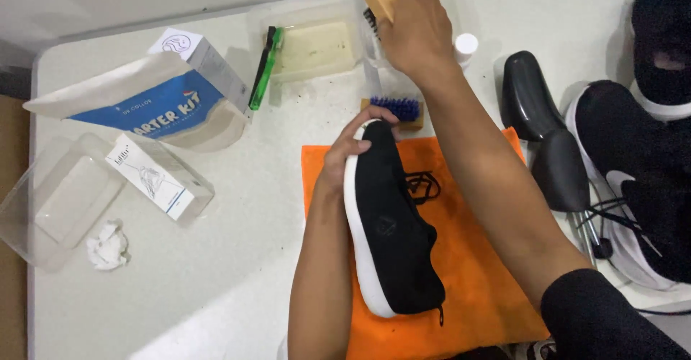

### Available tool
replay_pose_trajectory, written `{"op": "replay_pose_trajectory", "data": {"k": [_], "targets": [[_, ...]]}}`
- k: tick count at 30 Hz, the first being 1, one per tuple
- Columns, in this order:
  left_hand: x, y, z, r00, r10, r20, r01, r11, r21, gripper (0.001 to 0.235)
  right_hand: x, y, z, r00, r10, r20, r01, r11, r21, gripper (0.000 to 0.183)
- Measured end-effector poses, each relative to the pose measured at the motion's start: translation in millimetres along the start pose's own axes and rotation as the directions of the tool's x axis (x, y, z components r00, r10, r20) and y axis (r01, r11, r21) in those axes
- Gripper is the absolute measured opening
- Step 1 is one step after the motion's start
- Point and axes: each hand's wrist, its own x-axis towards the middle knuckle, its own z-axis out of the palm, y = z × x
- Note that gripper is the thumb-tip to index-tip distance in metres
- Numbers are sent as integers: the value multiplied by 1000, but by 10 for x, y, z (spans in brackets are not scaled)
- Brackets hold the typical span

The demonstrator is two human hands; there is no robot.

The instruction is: The person scrubs a black sneaker with a wooden brush, focusing on the upper fabric and the white midsole. They rotate the shoe to clean different areas, including the toe box and sides, while working over an orange cloth on a white table.

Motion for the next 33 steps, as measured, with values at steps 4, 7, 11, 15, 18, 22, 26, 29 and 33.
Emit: {"op": "replay_pose_trajectory", "data": {"k": [4, 7, 11, 15, 18, 22, 26, 29, 33], "targets": [[13, 51, 65, 1000, 1, -12, 1, 994, 110, 58, 119, 98, 209, 999, 16, 45, -15, 1000, -22, 26], [-4, 128, 161, 998, 7, -68, 8, 975, 221, 57, 179, 80, 306, 996, 78, 45, -77, 997, -14, 29], [14, 185, 216, 998, 40, -53, -23, 957, 290, 55, 211, 42, 305, 992, 121, 32, -123, 992, 33, 54], [-2, 205, 252, 998, 51, -43, -36, 955, 295, 53, 167, 18, 257, 995, 87, 44, -87, 996, 4, 63], [-5, 142, 199, 999, 8, -35, -4, 993, 118, 53, 158, 28, 253, 1000, 23, -1, -23, 1000, -2, 64], [-35, 124, 197, 998, -41, -39, 42, 999, 9, 54, -56, -147, -13, 996, 23, -84, -20, 999, 36, 51], [-42, 65, 194, 999, -2, 47, 1, 1000, 27, 60, -399, -257, -389, 938, -185, -293, 196, 981, 7, 59], [-88, 35, 186, 998, -44, 44, 46, 998, -50, 55, -745, -302, -746, 905, -259, -336, 292, 955, 49, 56], [-98, 171, 287, 995, -80, 59, 74, 992, 100, 52, -1163, -196, -1106, 812, -413, -413, 538, 804, 253, 47]]}}
